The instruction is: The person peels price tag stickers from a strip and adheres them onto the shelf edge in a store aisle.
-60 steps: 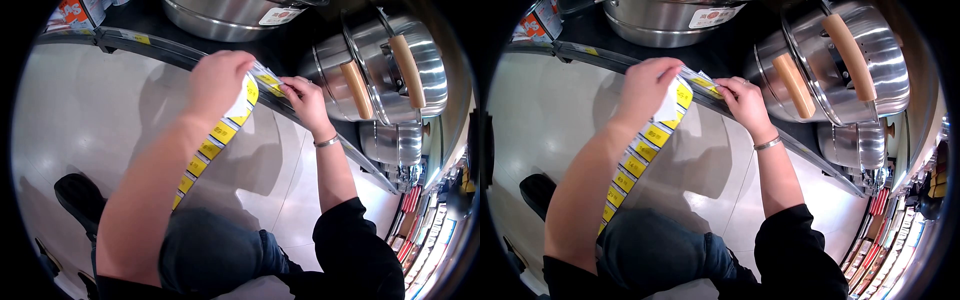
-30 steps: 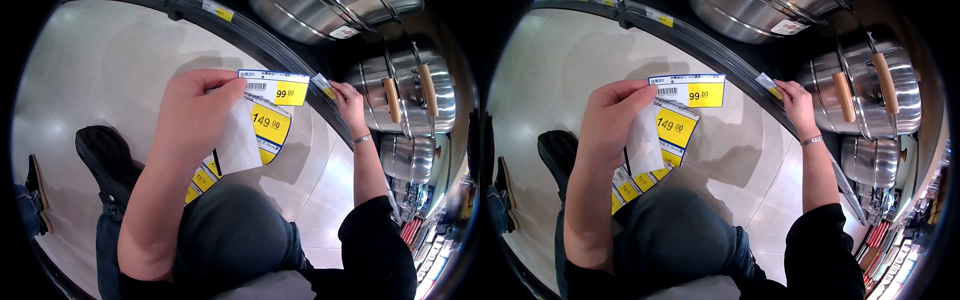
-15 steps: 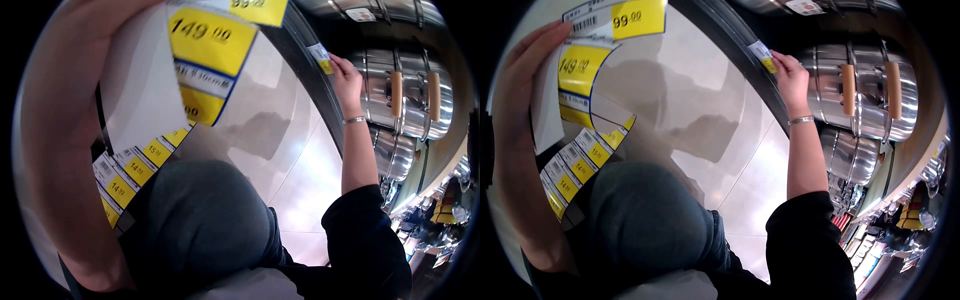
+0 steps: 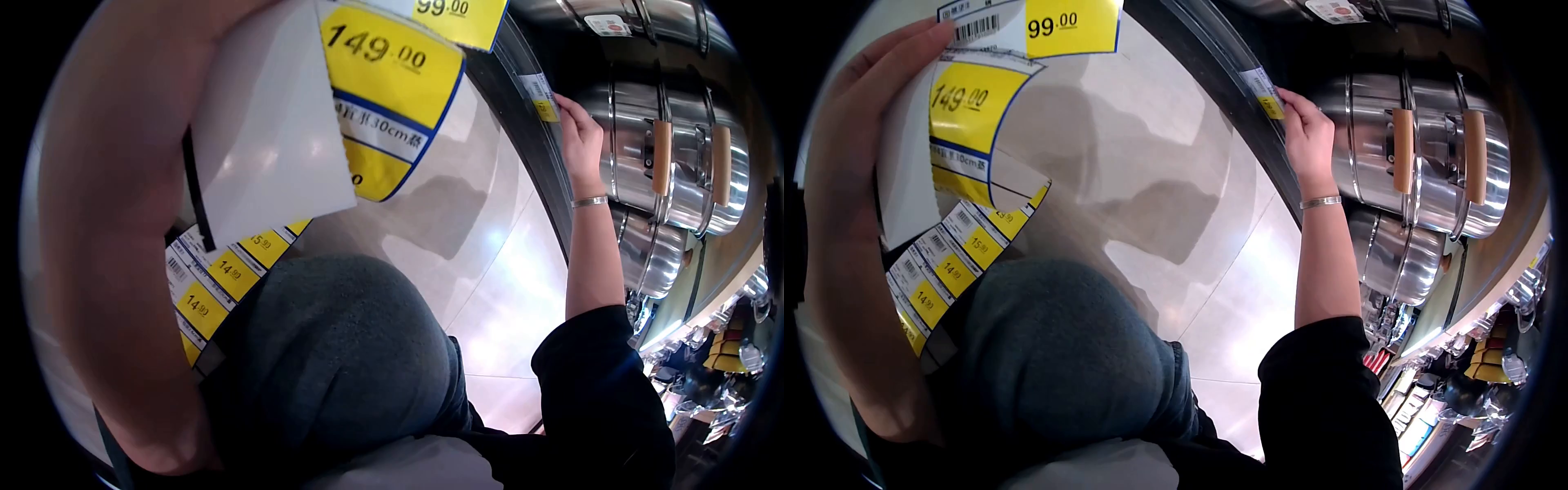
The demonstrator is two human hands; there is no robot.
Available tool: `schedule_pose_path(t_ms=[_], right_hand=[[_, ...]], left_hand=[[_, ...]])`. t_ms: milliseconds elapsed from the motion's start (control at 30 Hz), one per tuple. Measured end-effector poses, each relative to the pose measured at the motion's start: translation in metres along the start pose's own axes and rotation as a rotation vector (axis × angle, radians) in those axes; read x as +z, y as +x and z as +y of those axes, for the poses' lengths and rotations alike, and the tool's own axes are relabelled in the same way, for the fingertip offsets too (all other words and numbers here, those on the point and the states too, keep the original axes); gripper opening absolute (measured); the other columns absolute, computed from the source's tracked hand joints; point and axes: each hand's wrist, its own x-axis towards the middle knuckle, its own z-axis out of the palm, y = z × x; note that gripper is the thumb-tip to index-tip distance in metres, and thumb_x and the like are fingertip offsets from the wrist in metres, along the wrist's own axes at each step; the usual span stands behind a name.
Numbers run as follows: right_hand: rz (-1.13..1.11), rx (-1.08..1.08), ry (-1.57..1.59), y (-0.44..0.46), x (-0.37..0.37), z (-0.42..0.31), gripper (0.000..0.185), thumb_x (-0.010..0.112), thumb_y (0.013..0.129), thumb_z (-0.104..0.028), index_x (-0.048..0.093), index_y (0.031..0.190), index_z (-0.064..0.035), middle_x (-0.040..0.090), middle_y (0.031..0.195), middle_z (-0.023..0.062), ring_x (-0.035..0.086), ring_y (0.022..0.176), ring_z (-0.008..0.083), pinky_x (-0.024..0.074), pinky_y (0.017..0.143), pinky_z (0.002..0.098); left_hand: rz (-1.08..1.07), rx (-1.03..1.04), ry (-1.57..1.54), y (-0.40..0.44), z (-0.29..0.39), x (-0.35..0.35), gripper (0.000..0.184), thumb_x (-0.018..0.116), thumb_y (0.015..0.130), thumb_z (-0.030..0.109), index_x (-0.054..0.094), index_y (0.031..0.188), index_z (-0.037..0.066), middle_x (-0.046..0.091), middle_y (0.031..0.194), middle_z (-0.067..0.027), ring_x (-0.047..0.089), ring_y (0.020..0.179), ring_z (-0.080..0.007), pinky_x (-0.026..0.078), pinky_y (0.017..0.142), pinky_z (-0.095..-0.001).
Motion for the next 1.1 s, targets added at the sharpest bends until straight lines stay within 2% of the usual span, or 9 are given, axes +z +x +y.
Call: schedule_pose_path(t_ms=[267,367,467,567,633,767,867,933,1100], right_hand=[[0.033,0.076,0.036,0.008,-0.003,-0.033,0.025,0.065,0.064,-0.008,0.054,0.085,-0.0012,0.053,0.075,0.0090,0.054,0.070,0.0195,0.0439,0.063,0.0265],[0.009,0.149,0.026,0.014,-0.004,-0.036,0.017,0.061,0.062,-0.001,0.055,0.078,-0.0020,0.055,0.071,0.0103,0.054,0.066,0.0224,0.0445,0.061,0.0296],[0.056,-0.067,-0.224,0.016,-0.005,-0.036,0.009,0.056,0.063,-0.003,0.057,0.072,-0.0046,0.056,0.073,0.0104,0.054,0.069,0.0268,0.0439,0.062,0.0344],[-0.149,0.156,-0.409,0.019,-0.012,-0.048,0.025,0.057,0.066,-0.008,0.056,0.092,-0.0076,0.057,0.083,0.0110,0.055,0.077,0.0252,0.0444,0.068,0.0344],[0.073,-0.085,-0.289,0.012,-0.024,-0.082,0.037,0.058,0.069,-0.015,0.050,0.104,-0.0077,0.052,0.102,0.0149,0.050,0.092,0.0270,0.0414,0.078,0.0333],[-0.399,-0.155,1.278,-0.029,-0.100,-0.223,0.046,0.062,0.068,-0.015,0.046,0.109,-0.0028,0.045,0.111,0.0162,0.042,0.104,0.0281,0.0338,0.088,0.0318],[-0.262,-0.344,1.281,-0.065,-0.107,-0.291,0.036,0.061,0.070,-0.013,0.050,0.101,0.0001,0.052,0.099,0.0158,0.050,0.094,0.0238,0.0400,0.078,0.0297],[-0.196,-0.171,1.228,-0.078,-0.111,-0.320,0.025,0.058,0.074,-0.014,0.053,0.091,0.0026,0.058,0.082,0.0141,0.057,0.073,0.0197,0.0435,0.062,0.0252],[-0.100,-0.165,1.038,-0.105,-0.140,-0.339,0.018,0.055,0.077,-0.013,0.053,0.084,0.0028,0.059,0.067,0.0092,0.053,0.054,0.0112,0.0411,0.049,0.0220]], left_hand=[[0.124,0.060,0.057,-0.023,0.056,0.021,0.025,0.058,0.074,0.015,0.054,0.090,-0.003,0.059,0.077,-0.0122,0.058,0.059,-0.0113,0.045,0.052,-0.0184],[0.099,0.037,0.001,-0.035,0.086,0.027,0.021,0.057,0.074,0.011,0.054,0.088,-0.005,0.058,0.075,-0.0098,0.055,0.057,-0.0086,0.044,0.051,-0.0174],[0.150,0.017,0.031,-0.054,0.122,0.032,0.018,0.057,0.075,0.012,0.057,0.084,-0.004,0.058,0.071,-0.0067,0.050,0.054,-0.0054,0.039,0.046,-0.0168],[0.158,0.148,0.093,-0.072,0.147,0.037,0.018,0.057,0.075,0.012,0.058,0.082,-0.004,0.058,0.072,-0.0063,0.052,0.059,-0.0072,0.040,0.052,-0.0183],[0.106,0.212,0.026,-0.087,0.168,0.039,0.018,0.056,0.076,0.011,0.058,0.083,-0.005,0.058,0.073,-0.0073,0.053,0.062,-0.0081,0.041,0.054,-0.0188],[0.136,0.294,0.051,-0.131,0.206,0.047,0.019,0.055,0.076,0.011,0.057,0.085,-0.005,0.059,0.073,-0.0077,0.053,0.062,-0.0079,0.041,0.054,-0.0192],[0.130,0.363,0.053,-0.159,0.215,0.053,0.018,0.054,0.077,0.011,0.057,0.085,-0.004,0.058,0.072,-0.0064,0.053,0.061,-0.0070,0.041,0.053,-0.0184],[0.130,0.425,0.078,-0.171,0.211,0.051,0.017,0.053,0.077,0.012,0.056,0.084,-0.004,0.058,0.072,-0.0059,0.053,0.061,-0.0066,0.041,0.053,-0.0183],[0.165,0.715,0.015,-0.211,0.207,0.027,0.017,0.051,0.079,0.013,0.054,0.086,-0.002,0.057,0.072,-0.0046,0.051,0.061,-0.0051,0.041,0.053,-0.0177]])
